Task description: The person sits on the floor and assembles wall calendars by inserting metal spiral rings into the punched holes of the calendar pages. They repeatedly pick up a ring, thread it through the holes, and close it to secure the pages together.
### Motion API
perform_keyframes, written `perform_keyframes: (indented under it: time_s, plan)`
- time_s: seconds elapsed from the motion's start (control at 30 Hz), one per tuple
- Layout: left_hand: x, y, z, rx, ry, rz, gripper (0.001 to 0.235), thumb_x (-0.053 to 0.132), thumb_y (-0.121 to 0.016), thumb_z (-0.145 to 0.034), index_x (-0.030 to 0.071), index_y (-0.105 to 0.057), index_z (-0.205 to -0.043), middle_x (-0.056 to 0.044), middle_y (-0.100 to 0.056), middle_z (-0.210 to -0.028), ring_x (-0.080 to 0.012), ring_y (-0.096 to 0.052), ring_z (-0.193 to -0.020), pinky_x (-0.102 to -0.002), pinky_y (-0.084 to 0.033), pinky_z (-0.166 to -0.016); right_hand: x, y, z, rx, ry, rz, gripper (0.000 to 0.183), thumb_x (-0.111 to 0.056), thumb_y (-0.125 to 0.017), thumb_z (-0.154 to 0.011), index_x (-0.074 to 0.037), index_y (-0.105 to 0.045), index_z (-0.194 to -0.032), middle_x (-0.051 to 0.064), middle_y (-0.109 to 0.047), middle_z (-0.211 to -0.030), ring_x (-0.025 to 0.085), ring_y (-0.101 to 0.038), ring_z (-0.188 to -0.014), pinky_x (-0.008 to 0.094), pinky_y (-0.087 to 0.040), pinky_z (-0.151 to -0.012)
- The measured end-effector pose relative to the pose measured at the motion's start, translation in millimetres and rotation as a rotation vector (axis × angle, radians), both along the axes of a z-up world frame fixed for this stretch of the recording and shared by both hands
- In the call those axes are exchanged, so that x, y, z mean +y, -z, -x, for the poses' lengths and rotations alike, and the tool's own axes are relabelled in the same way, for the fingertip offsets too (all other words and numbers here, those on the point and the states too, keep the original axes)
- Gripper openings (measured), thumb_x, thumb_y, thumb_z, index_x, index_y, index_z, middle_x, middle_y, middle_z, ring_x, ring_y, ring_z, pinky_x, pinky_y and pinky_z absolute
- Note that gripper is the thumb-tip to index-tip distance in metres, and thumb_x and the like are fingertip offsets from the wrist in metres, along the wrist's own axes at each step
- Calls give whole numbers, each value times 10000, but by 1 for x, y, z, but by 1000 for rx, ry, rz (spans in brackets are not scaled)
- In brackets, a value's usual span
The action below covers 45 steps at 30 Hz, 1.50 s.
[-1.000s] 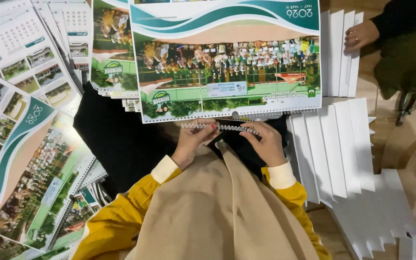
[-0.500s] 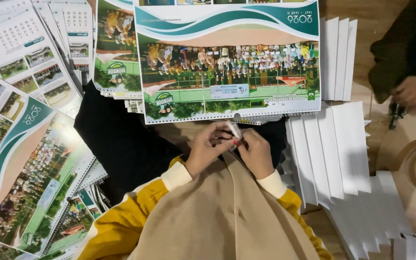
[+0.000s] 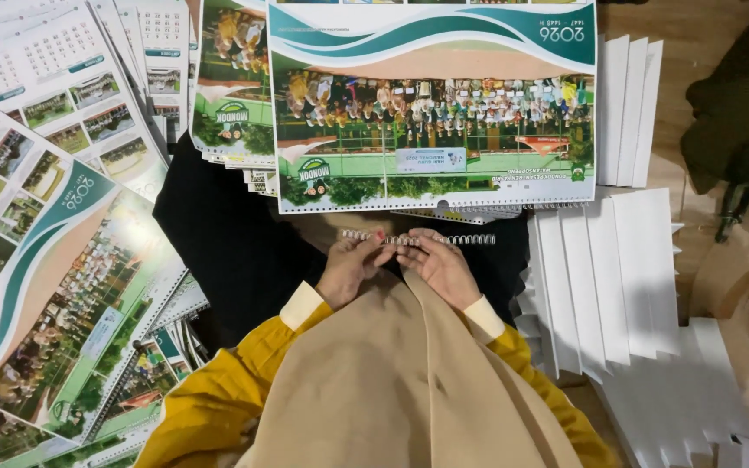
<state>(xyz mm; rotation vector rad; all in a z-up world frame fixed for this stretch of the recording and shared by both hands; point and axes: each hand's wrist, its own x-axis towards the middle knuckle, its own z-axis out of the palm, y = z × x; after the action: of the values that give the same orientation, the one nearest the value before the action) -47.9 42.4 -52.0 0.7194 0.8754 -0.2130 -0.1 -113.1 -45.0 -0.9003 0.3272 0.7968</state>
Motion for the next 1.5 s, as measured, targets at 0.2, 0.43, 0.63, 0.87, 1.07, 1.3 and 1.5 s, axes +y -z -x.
perform_keyframes:
  time_s: [0.2,0.43,0.63,0.87,1.07,1.3,1.5]
  plan:
    - [25,-7,-3,-35,-242,-237,295,122,-733,-751,-77,-578,-902,-156,-628,-809,-248,-661,-724,-325,-568,-681,29,-6,-8,58,88,37,270,-160,-579,-853,30,-566,-1044,176,-647,-937,258,-649,-888,362,-525,-844]
    - [50,-14,-2,-41,-379,-257,387,149,-747,-746,-116,-488,-856,-200,-587,-767,-322,-662,-726,-374,-564,-704,55,-10,-14,48,138,106,230,-147,-629,-831,50,-553,-923,236,-633,-945,293,-657,-855,372,-549,-796]
    - [56,-2,-2,-30,-381,-262,305,162,-725,-769,-66,-531,-823,-146,-589,-772,-274,-666,-741,-332,-566,-709,65,-18,-16,-7,170,173,242,-154,-647,-826,26,-488,-800,267,-626,-900,327,-659,-826,427,-549,-767]
    - [58,12,-3,-25,-365,-252,310,162,-735,-757,-62,-537,-836,-173,-612,-763,-270,-668,-720,-328,-576,-682,65,-11,-16,6,188,188,271,-162,-667,-814,-10,-459,-729,268,-630,-863,331,-664,-790,433,-560,-731]
    - [61,14,-2,-28,-317,-259,318,193,-737,-755,-37,-522,-798,-161,-618,-721,-220,-659,-650,-306,-581,-639,62,-6,-15,-54,207,275,287,-186,-671,-815,-13,-456,-738,269,-630,-853,300,-672,-739,410,-570,-700]
    - [60,18,0,-125,-337,-162,290,175,-720,-772,-3,-492,-790,-153,-618,-749,-251,-663,-710,-343,-578,-684,61,-1,-18,-80,228,294,299,-186,-680,-811,0,-455,-744,268,-628,-839,299,-674,-729,406,-572,-698]
    - [61,0,-4,-108,-317,-153,339,199,-720,-772,-9,-454,-804,-105,-574,-686,-256,-666,-681,-344,-575,-671,61,-4,-17,-111,230,304,304,-176,-684,-808,18,-455,-763,256,-627,-834,284,-674,-706,404,-579,-675]
